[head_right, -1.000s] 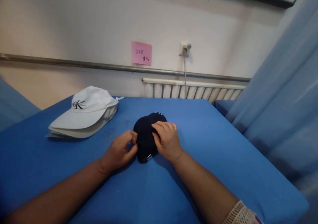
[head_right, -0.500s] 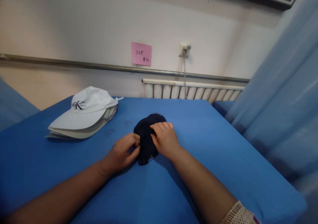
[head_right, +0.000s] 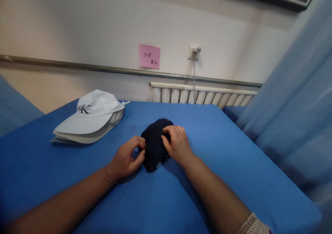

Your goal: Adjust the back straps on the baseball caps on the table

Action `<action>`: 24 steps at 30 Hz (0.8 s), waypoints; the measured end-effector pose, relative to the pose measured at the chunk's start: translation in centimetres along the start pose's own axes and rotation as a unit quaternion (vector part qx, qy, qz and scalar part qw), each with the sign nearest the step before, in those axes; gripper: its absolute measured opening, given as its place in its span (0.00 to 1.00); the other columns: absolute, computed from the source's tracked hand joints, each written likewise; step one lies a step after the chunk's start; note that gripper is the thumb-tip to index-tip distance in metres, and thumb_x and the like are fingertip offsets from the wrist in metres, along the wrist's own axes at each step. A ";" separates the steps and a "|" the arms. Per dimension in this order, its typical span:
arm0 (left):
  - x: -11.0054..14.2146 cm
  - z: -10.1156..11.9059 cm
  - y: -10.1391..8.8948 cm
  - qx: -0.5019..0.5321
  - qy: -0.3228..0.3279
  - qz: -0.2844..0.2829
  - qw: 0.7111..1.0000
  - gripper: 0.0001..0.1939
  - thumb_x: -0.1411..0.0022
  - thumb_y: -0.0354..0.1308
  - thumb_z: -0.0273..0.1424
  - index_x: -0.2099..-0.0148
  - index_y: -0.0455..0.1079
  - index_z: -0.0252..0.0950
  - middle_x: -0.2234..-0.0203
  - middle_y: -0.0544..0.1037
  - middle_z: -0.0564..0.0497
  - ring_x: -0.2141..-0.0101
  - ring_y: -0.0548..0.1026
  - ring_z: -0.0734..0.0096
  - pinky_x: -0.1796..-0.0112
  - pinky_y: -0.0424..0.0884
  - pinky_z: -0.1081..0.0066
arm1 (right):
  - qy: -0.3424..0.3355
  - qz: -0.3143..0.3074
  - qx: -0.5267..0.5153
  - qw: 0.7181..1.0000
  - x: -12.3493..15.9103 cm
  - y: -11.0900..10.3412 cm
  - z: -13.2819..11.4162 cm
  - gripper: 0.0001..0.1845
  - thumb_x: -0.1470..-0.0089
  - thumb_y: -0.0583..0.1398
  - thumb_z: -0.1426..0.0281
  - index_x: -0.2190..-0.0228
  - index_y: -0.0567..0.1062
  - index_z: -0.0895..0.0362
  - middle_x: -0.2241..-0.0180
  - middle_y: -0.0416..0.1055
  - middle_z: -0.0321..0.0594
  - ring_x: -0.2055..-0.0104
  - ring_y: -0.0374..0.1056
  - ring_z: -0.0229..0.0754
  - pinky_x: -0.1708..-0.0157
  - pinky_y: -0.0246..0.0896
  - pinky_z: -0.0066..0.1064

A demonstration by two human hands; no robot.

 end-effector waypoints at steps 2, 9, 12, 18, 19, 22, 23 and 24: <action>0.1 -1.8 -0.8 0.020 -0.058 0.054 0.997 0.05 0.42 0.52 0.25 0.62 0.64 0.37 0.66 0.72 0.49 0.66 0.72 0.68 0.62 0.70 0.66 | 0.022 0.028 -0.030 0.999 0.0 -0.8 0.5 0.08 0.44 0.59 0.72 0.60 0.70 0.54 0.64 0.74 0.42 0.62 0.69 0.45 0.58 0.63 0.41; 2.1 -11.5 1.0 0.121 -0.377 0.055 0.916 0.06 0.43 0.52 0.33 0.65 0.65 0.36 0.78 0.71 0.54 0.77 0.71 0.70 0.74 0.67 0.70 | 0.051 0.050 -0.059 0.996 0.4 -1.3 1.5 0.08 0.44 0.59 0.70 0.60 0.71 0.54 0.64 0.74 0.41 0.62 0.69 0.44 0.58 0.66 0.41; 2.3 -12.3 2.1 0.128 -0.393 0.010 0.911 0.07 0.46 0.55 0.35 0.68 0.66 0.36 0.80 0.72 0.55 0.78 0.71 0.70 0.75 0.66 0.71 | 0.040 0.050 -0.047 0.997 0.5 -1.6 1.6 0.08 0.44 0.59 0.70 0.60 0.71 0.54 0.64 0.74 0.41 0.62 0.69 0.44 0.58 0.65 0.41; 1.7 -10.3 2.5 0.053 -0.308 -0.059 0.948 0.09 0.43 0.55 0.37 0.64 0.70 0.37 0.74 0.76 0.53 0.74 0.72 0.69 0.71 0.65 0.70 | 0.036 0.115 -0.021 0.992 0.4 -4.1 2.4 0.07 0.44 0.58 0.73 0.61 0.70 0.55 0.65 0.72 0.41 0.62 0.69 0.44 0.58 0.65 0.41; 1.6 -10.0 2.6 0.046 -0.298 -0.071 0.951 0.09 0.42 0.54 0.37 0.63 0.70 0.37 0.74 0.76 0.53 0.73 0.72 0.69 0.71 0.65 0.70 | 0.036 0.129 -0.016 0.991 0.4 -4.6 2.3 0.07 0.44 0.57 0.73 0.61 0.70 0.55 0.66 0.72 0.41 0.62 0.69 0.44 0.58 0.65 0.41; 1.5 -9.5 2.8 0.032 -0.285 -0.084 0.954 0.09 0.42 0.54 0.36 0.63 0.70 0.37 0.73 0.77 0.53 0.73 0.73 0.68 0.70 0.65 0.70 | 0.023 0.141 -0.009 0.990 0.6 -5.4 1.4 0.07 0.44 0.58 0.72 0.62 0.69 0.55 0.66 0.71 0.40 0.63 0.68 0.44 0.60 0.65 0.40; 1.5 -9.5 2.7 0.034 -0.288 -0.080 0.954 0.09 0.42 0.54 0.35 0.62 0.70 0.37 0.73 0.77 0.53 0.73 0.73 0.67 0.70 0.65 0.70 | 0.017 0.133 -0.010 0.991 0.6 -5.5 1.0 0.07 0.44 0.58 0.72 0.62 0.69 0.55 0.66 0.71 0.40 0.64 0.68 0.44 0.61 0.65 0.39; 1.5 -9.6 2.7 0.038 -0.294 -0.073 0.952 0.09 0.42 0.54 0.35 0.61 0.71 0.37 0.72 0.77 0.52 0.72 0.74 0.67 0.70 0.66 0.70 | 0.013 0.124 -0.010 0.992 0.6 -5.5 0.5 0.06 0.44 0.58 0.71 0.62 0.69 0.55 0.67 0.71 0.40 0.64 0.68 0.43 0.62 0.65 0.39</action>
Point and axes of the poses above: each hand's wrist, its own x-axis away from the middle knuckle, its own y-axis out of the palm, z = x × y, the point moved 8 cm from there along -x, towards the middle knuckle
